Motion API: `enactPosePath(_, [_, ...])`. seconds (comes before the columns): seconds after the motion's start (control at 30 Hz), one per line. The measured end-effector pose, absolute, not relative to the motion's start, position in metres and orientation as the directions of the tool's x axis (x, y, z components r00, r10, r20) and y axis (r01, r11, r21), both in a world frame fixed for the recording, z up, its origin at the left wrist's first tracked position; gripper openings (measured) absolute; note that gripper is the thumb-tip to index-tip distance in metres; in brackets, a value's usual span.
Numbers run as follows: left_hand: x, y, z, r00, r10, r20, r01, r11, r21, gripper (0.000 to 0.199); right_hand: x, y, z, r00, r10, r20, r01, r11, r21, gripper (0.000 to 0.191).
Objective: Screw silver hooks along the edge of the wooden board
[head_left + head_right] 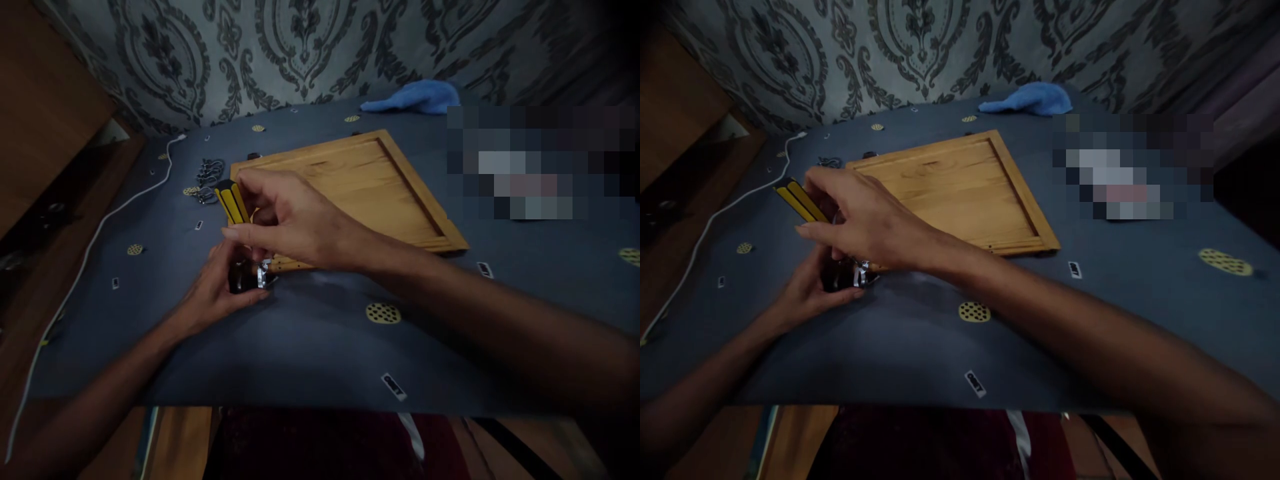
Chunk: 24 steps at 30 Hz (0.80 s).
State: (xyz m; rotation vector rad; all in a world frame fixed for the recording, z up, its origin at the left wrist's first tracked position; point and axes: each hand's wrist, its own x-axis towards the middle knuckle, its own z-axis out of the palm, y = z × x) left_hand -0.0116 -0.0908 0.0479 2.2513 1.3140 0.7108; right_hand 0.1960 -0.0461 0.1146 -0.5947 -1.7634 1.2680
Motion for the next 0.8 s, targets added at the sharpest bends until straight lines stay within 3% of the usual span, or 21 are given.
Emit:
enactPosePath(0.2, [-0.011, -0.0907, 0.0478, 0.421, 0.879, 0.225, 0.668, -0.468, 0.578, 0.06, 0.2013, -0.0435, 0.1148, -0.693, 0.649, 0.313, -0.118, 0.326, -0.938, 0.023])
enactPosePath(0.33, [-0.011, -0.0908, 0.0486, 0.431, 0.875, 0.219, 0.664, -0.472, 0.58, 0.058, 0.199, -0.0487, 0.1112, -0.632, 0.688, 0.357, -0.14, 0.351, -0.926, 0.029])
enactPosePath(0.53, [-0.0107, -0.0909, 0.0499, 0.442, 0.872, 0.21, 0.643, -0.472, 0.603, 0.061, 0.1996, -0.0496, 0.1163, -0.51, 0.768, 0.387, -0.076, 0.408, -0.91, 0.02])
enactPosePath(0.8, [-0.0092, -0.091, 0.0538, 0.462, 0.864, 0.201, 0.631, -0.48, 0.61, 0.059, 0.2029, -0.05, 0.1182, -0.549, 0.75, 0.368, 0.02, 0.452, -0.892, 0.02])
